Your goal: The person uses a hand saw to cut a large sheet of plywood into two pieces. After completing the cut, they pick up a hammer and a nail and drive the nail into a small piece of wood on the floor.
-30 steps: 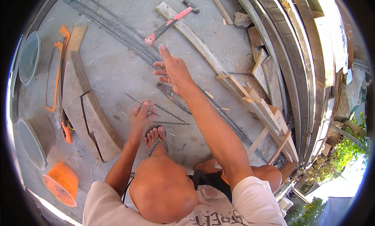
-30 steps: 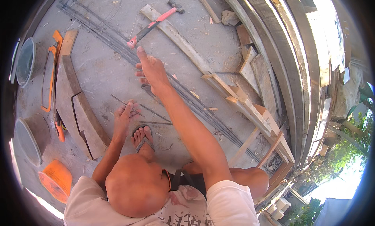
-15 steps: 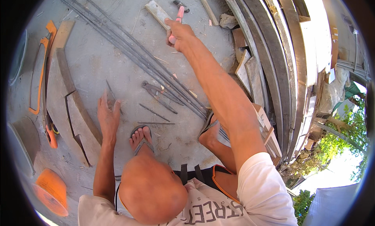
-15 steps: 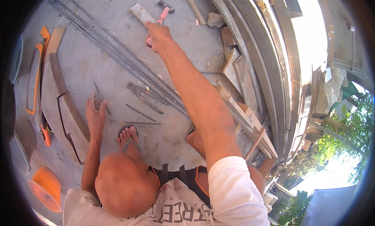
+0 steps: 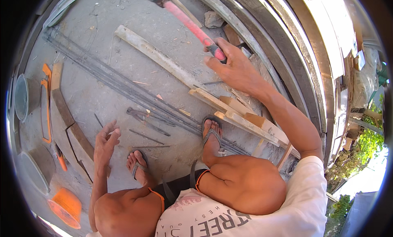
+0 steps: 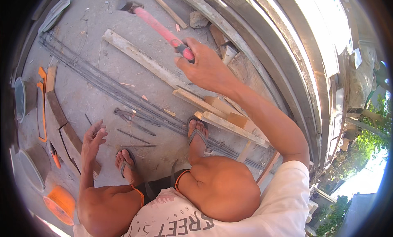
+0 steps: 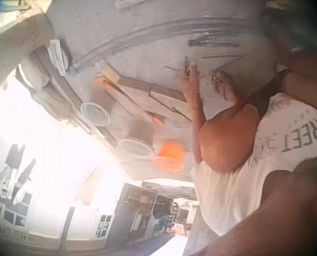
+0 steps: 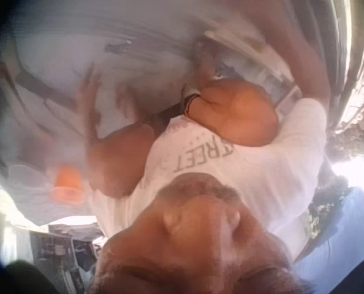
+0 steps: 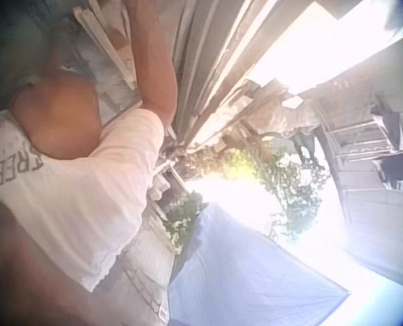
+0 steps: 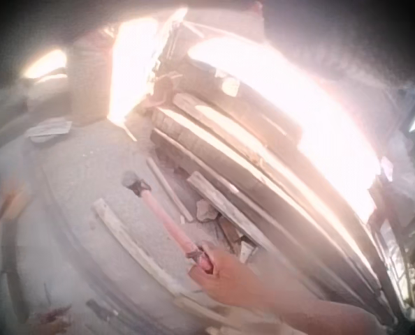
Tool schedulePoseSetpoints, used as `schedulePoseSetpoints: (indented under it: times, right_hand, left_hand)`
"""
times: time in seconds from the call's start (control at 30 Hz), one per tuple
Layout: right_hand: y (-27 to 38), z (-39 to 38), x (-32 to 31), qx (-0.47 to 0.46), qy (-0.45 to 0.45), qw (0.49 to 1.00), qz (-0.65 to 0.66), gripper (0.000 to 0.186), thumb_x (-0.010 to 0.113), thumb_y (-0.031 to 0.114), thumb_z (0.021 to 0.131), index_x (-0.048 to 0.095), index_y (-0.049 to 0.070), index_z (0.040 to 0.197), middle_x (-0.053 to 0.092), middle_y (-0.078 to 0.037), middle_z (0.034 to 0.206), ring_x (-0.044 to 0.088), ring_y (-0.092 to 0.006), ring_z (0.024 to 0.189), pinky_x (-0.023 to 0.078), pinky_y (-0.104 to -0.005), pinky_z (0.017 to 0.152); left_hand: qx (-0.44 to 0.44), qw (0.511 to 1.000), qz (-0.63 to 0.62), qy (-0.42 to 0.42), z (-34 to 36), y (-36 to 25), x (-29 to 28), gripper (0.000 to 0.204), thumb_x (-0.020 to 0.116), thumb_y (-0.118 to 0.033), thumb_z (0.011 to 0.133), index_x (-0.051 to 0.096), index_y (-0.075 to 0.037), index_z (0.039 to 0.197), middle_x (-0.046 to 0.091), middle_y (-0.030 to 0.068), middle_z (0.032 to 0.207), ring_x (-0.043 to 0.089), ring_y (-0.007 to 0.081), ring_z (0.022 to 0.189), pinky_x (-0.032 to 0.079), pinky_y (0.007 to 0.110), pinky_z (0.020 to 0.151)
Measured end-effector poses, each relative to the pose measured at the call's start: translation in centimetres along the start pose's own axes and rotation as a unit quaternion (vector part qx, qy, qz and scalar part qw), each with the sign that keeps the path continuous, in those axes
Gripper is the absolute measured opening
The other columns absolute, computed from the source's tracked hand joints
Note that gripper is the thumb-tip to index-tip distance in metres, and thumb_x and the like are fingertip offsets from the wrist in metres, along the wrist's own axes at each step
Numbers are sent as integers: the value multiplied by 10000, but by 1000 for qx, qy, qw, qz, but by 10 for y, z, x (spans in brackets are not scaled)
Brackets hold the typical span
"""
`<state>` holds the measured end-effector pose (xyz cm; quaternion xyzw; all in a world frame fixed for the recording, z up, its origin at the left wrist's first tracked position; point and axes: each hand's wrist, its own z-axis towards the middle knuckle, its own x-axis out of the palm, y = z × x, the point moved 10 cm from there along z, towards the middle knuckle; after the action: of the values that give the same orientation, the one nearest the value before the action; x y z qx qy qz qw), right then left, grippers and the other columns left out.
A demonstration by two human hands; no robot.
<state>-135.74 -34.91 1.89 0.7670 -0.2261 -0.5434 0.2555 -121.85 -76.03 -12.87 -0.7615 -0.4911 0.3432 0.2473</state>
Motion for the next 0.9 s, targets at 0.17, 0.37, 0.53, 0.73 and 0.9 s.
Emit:
schedulePoseSetpoints:
  times: [0.17, 0.37, 0.53, 0.73, 0.9]
  right_hand:
    - [-75, 9, 40, -9, 108, 993, 53, 470, 635, 395, 998, 648, -47, 1156, 712, -293, 969, 698, -434, 904, 501, -520, 813]
    - [-110, -7, 28, -21, 220, 973, 72, 538, 635, 398, 1012, 660, -81, 1255, 717, -287, 910, 690, -444, 813, 532, -507, 776]
    - [-142, -16, 33, -43, 183, 981, 56, 603, 639, 418, 1008, 614, -90, 1334, 722, -307, 1002, 709, -455, 928, 541, -504, 844]
    - [-177, -30, 27, 22, 175, 981, 80, 650, 665, 411, 973, 553, -57, 1410, 721, -311, 1086, 714, -466, 1004, 538, -514, 891]
    - [-213, -44, 36, 116, 200, 966, 120, 619, 710, 395, 949, 572, -34, 1373, 703, -312, 1123, 705, -449, 1011, 533, -516, 868]
  left_hand:
    - [11, 977, 200, 79, -9, -86, 27, 663, 709, -369, 1009, 554, 35, 1512, 688, 238, 1369, 715, 287, 1159, 562, 404, 965]
    - [2, 921, 313, 232, -1, -123, 115, 679, 682, -427, 1022, 573, 66, 1477, 701, 292, 1319, 723, 358, 1182, 558, 421, 989]
    - [-52, 970, 156, 179, 51, -101, 225, 844, 651, -559, 1017, 485, 84, 1537, 665, 274, 1383, 674, 342, 1242, 536, 403, 1024]
    - [-19, 998, -53, -10, 66, -90, 281, 893, 687, -568, 995, 488, 128, 1518, 670, 288, 1351, 659, 304, 1196, 526, 379, 995]
    - [-72, 996, -4, 43, 95, -101, 289, 857, 710, -597, 970, 564, 78, 1478, 626, 232, 1400, 569, 322, 1328, 488, 479, 1062]
